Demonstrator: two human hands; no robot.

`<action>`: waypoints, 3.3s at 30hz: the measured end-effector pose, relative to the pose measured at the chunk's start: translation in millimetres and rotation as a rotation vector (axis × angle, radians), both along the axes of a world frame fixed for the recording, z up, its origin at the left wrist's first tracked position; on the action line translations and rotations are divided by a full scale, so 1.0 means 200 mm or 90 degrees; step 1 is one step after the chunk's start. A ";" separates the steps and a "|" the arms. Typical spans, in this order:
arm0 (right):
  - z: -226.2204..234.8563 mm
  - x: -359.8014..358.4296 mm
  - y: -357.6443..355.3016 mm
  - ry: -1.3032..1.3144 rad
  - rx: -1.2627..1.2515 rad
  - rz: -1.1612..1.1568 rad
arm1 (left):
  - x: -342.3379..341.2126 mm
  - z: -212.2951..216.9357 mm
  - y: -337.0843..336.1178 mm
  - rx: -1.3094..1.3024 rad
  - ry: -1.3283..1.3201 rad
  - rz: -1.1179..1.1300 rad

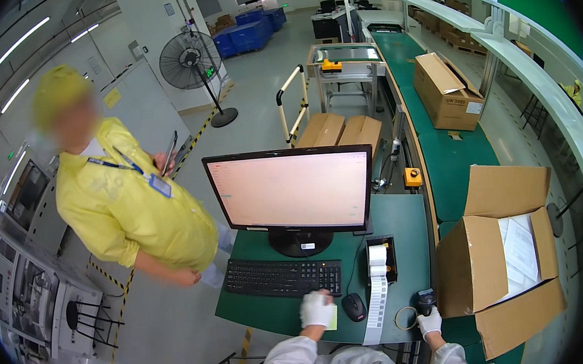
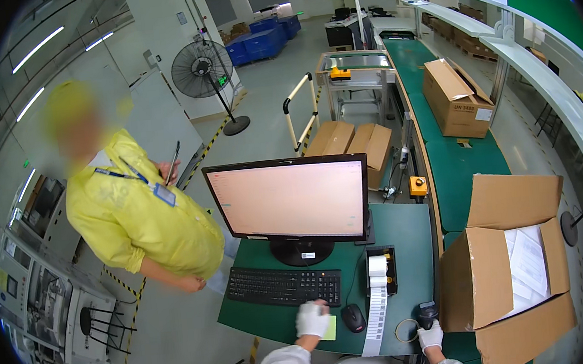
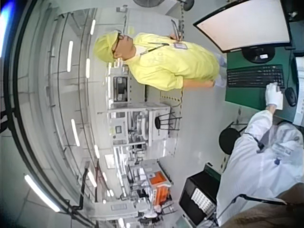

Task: The person transports cardboard boxes to a workstation using a cart and places them on a table. They open a box, remove paper sheets and foam padding, scan battery cells with a handheld scanner, apply labels to them, and place them into a tray.

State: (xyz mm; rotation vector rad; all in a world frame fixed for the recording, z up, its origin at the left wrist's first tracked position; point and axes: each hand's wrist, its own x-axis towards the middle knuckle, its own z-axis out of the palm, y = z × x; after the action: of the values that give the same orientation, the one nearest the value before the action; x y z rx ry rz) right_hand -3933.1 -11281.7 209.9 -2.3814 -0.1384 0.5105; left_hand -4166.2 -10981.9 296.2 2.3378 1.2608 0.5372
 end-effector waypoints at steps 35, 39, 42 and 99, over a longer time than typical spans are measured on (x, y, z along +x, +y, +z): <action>0.03 -0.07 0.14 -0.164 -0.011 0.011 | -0.85 -0.41 1.08 -0.008 0.088 0.382; 0.04 -0.08 0.14 -0.151 -0.019 0.012 | -0.86 -0.36 1.11 -0.095 0.102 0.391; 0.01 -0.08 0.15 -0.139 -0.033 0.011 | -0.88 -0.38 1.12 -0.083 0.077 0.404; 1.23 -0.94 -1.88 -0.647 -0.030 -0.571 | 1.47 0.56 -1.05 -0.218 0.066 -0.276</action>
State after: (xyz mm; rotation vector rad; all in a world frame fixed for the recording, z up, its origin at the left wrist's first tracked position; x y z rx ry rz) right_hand -4120.2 -11657.0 456.8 -2.2141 0.4804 -1.1109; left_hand -3871.2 -11190.9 407.6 2.2627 0.7714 0.0516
